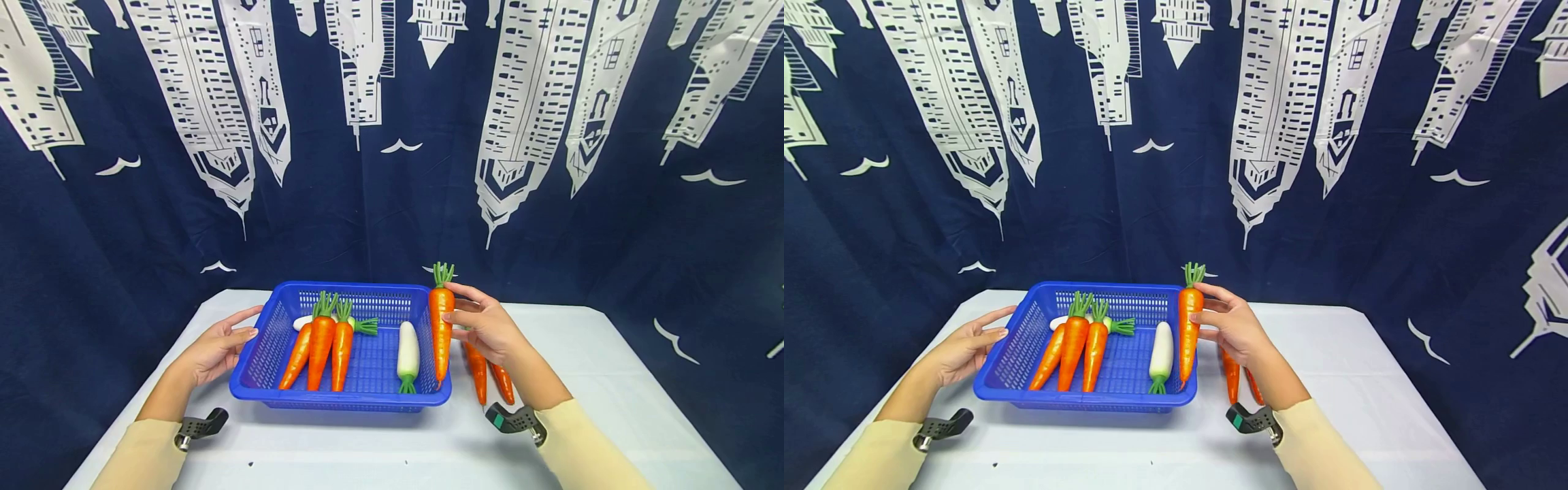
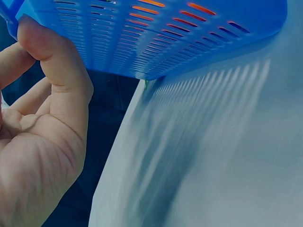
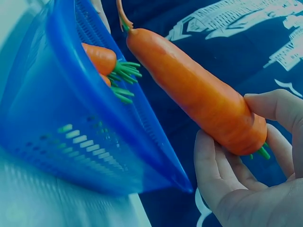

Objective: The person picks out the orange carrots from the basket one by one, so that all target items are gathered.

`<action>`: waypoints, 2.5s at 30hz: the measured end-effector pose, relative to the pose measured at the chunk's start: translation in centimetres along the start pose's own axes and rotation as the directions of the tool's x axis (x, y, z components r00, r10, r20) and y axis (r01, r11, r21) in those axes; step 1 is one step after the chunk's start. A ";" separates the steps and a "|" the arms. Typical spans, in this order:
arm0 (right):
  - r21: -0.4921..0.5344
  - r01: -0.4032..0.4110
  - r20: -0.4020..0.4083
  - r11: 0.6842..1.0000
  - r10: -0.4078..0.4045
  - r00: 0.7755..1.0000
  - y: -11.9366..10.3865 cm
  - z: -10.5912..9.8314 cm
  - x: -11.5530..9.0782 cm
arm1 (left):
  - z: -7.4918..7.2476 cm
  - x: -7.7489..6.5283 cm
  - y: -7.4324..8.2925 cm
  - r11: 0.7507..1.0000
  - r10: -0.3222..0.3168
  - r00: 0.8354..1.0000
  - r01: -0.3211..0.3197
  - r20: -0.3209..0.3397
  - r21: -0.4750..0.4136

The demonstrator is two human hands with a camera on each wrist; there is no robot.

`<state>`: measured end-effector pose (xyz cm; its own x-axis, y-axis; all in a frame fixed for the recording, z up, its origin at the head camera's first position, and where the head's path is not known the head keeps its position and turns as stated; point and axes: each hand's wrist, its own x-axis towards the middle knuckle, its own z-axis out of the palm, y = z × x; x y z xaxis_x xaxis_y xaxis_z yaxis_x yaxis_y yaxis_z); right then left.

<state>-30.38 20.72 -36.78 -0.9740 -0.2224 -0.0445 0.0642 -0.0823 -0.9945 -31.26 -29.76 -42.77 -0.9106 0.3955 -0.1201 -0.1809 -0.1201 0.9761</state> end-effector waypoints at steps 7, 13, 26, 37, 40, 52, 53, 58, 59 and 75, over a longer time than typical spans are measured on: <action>0.002 0.004 -0.024 1.000 -0.004 1.000 0.4 -2.2 -0.9 | -0.1 0.1 -0.2 1.000 0.009 1.000 -0.009 0.009 -0.006; -0.013 -0.006 -0.043 1.000 0.005 0.999 0.9 -3.8 -1.5 | -0.1 0.2 -0.3 0.999 0.028 0.999 -0.027 0.031 -0.021; -0.117 -0.040 -0.070 0.992 0.032 0.997 1.7 -7.4 -2.5 | -0.2 0.2 -0.3 1.000 0.021 0.999 -0.020 0.036 -0.023; -0.117 -0.016 -0.042 0.993 0.011 0.999 3.1 -10.4 -2.7 | 0.0 0.1 -0.2 0.999 0.024 0.999 -0.023 0.042 -0.025; -0.134 -0.021 -0.044 0.991 0.015 0.999 3.5 -11.1 -2.6 | 0.0 0.1 -0.2 0.999 0.023 0.999 -0.023 0.038 -0.022; -0.194 -0.068 -0.055 0.979 0.058 0.997 4.8 -14.1 -2.1 | 0.0 0.1 -0.1 1.000 0.006 1.000 -0.005 0.022 -0.028; -0.192 -0.071 -0.053 0.979 0.062 0.997 4.9 -14.4 -2.1 | 0.0 0.1 -0.1 1.000 0.005 1.000 -0.004 0.022 -0.028; -0.181 -0.081 -0.050 0.980 0.073 0.996 5.4 -15.5 -1.9 | 0.0 0.1 -0.1 1.000 0.004 1.000 -0.004 0.020 -0.025; -0.184 -0.083 -0.048 0.979 0.075 0.996 5.5 -15.7 -1.9 | 0.0 0.1 -0.1 1.000 0.005 1.000 -0.004 0.021 -0.024; -0.188 -0.142 -0.059 0.972 0.133 0.989 6.8 -17.6 -1.3 | -0.1 0.2 -0.1 1.000 0.004 1.000 -0.003 0.029 -0.030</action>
<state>-32.52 37.55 -45.14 -0.9679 -0.1733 -0.1822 0.1601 0.1339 -0.9780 -31.40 -29.73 -42.94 -0.9000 0.4217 -0.1106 -0.1891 -0.1490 0.9706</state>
